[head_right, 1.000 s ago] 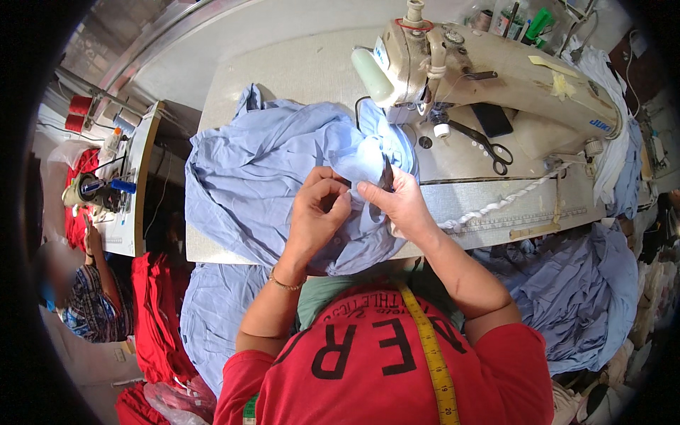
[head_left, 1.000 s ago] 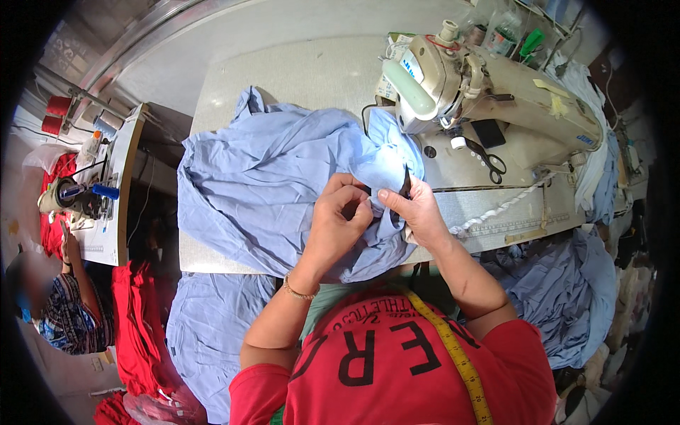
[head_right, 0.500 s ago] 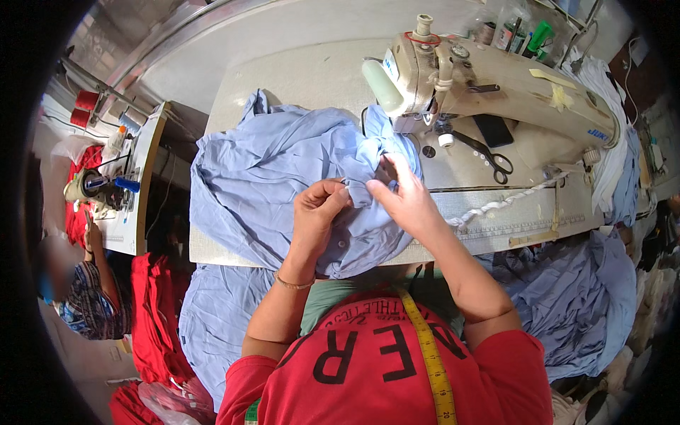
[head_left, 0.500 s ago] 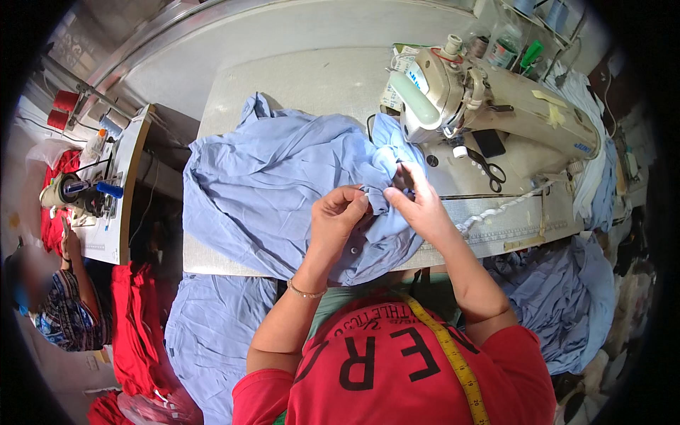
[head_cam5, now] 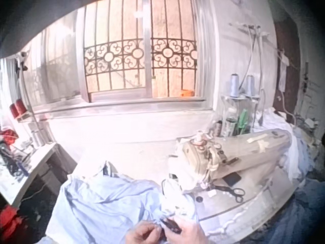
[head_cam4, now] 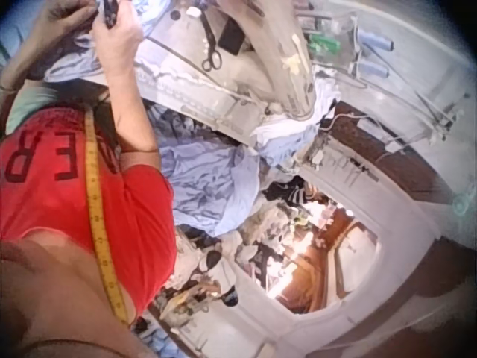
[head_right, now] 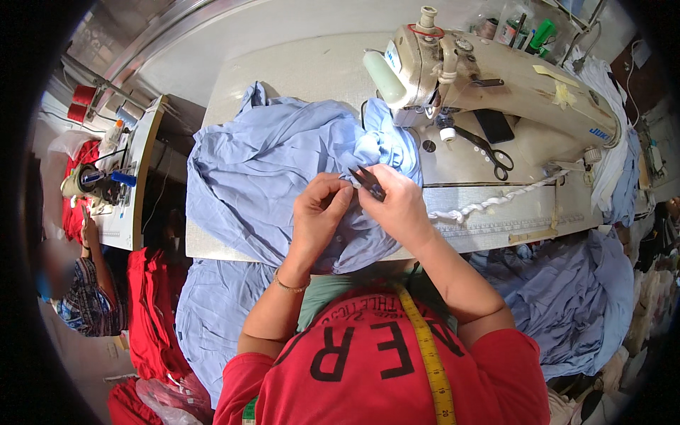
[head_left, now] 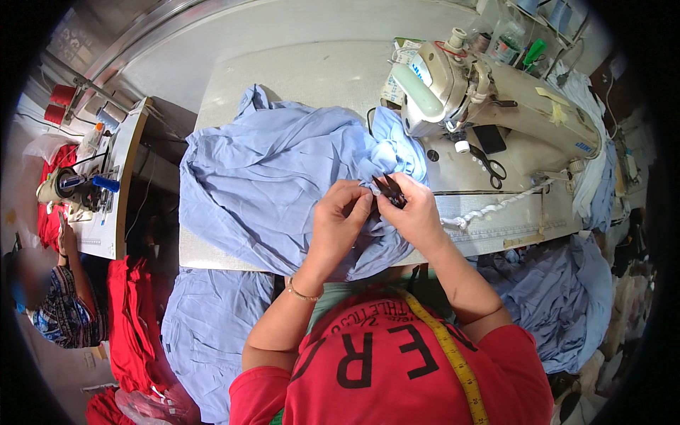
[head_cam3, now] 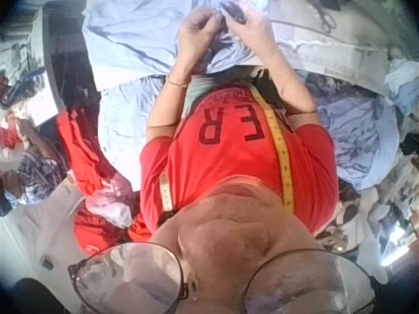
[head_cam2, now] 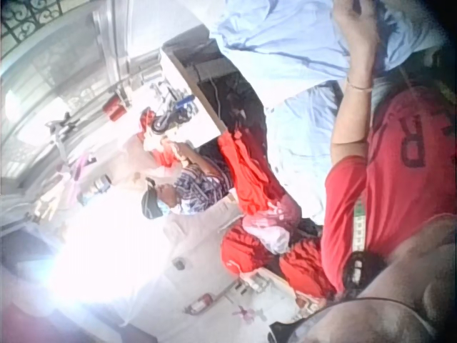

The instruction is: The person uses a thread cutter to trim loose threads from the seams of a blue garment while seated at a sewing machine. They handle the garment by hand, turning and pulling the fabric to reach different areas.

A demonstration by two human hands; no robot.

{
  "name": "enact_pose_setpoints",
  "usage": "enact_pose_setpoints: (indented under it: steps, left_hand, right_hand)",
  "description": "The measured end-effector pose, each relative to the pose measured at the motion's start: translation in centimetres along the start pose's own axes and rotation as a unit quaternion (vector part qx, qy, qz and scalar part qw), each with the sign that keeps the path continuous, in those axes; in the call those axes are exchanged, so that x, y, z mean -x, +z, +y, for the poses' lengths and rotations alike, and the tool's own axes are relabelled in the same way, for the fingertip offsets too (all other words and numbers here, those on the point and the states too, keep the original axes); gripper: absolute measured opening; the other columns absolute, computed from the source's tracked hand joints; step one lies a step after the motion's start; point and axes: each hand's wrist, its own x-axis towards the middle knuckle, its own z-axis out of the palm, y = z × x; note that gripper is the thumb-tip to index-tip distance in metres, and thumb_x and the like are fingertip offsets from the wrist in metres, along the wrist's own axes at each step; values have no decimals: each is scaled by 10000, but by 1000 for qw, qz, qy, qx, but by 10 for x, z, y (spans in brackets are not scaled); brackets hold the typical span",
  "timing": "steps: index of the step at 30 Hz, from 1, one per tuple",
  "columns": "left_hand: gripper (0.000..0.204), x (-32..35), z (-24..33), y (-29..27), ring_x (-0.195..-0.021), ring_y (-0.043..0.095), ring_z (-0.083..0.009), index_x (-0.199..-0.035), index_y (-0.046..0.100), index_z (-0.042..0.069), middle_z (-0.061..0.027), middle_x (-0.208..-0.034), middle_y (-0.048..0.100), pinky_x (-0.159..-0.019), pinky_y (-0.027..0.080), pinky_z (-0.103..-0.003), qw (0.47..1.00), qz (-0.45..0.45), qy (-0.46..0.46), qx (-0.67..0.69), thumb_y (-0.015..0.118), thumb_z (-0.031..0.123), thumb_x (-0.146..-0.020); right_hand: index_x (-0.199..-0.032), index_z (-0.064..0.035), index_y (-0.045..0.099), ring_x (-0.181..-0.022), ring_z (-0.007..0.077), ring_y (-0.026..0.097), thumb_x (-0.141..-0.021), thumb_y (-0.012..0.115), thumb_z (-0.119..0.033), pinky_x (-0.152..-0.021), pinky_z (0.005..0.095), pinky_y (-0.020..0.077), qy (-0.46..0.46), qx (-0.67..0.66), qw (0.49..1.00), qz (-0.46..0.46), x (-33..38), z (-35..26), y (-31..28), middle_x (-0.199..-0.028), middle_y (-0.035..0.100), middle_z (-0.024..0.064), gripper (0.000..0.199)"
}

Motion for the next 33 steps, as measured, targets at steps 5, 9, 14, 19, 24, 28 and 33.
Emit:
enact_pose_setpoints:
  steps: [5, 9, 14, 19, 24, 28, 33]
  left_hand:
    - [121, -5, 9, -2, -805, 565, -153, -870, 616, -46, -98, -899, 589, -723, 445, -235, 995, -9, 33, -90, 644, 36, -786]
    - [136, -6, 6, 3, -756, 602, -217, -859, 610, -52, -152, -913, 606, -688, 474, -265, 984, 2, 81, -160, 643, 39, -763]
    - [130, -9, 6, 2, -752, 629, -289, -855, 609, -56, -204, -992, 610, -661, 498, -313, 974, -18, 115, -193, 620, 36, -764]
    - [128, -9, 8, 5, -770, 629, -278, -862, 604, -65, -223, -1049, 591, -671, 493, -307, 980, -29, 78, -183, 593, 18, -766]
    - [109, -13, -1, 0, -772, 594, -158, -860, 605, -63, -173, -1204, 530, -675, 463, -247, 991, -60, 70, -93, 588, 22, -794]
    - [97, -13, -8, -4, -818, 572, -135, -823, 601, -58, -156, -1194, 530, -698, 454, -241, 996, -84, -27, 4, 607, 37, -804]
    - [108, -12, 1, -3, -815, 602, -142, -794, 608, -49, -186, -1186, 539, -695, 475, -253, 994, -92, -63, 4, 632, 57, -792]
  right_hand:
    - [-904, 0, 595, -719, 327, 611, -741, 645, -69, -620, 343, 476, 4, -37, 999, -8, 2, 9, 0, -799, 607, 155, 183]
    - [-885, -7, 587, -702, 326, 606, -742, 644, -64, -607, 353, 476, -48, 13, 999, 1, 1, 8, -3, -780, 596, 137, 164]
    - [-857, -25, 578, -684, 310, 609, -744, 645, -65, -593, 362, 480, -109, 92, 990, 4, 3, 6, -5, -773, 592, 118, 137]
    - [-851, -25, 582, -672, 316, 601, -743, 648, -70, -583, 348, 480, -79, 51, 995, 39, 4, 9, 1, -755, 591, 123, 134]
    - [-917, 2, 609, -687, 167, 613, -781, 644, -68, -629, 284, 483, 76, -94, 992, -38, 5, 16, -4, -772, 632, 104, 157]
    - [-970, 23, 613, -764, 74, 570, -811, 636, -76, -688, 258, 485, 176, -243, 950, -81, 4, 26, -7, -832, 656, 68, 189]
    - [-954, 26, 609, -754, 96, 590, -806, 639, -79, -681, 262, 486, 154, -206, 964, -63, 6, 21, -7, -838, 657, 71, 184]
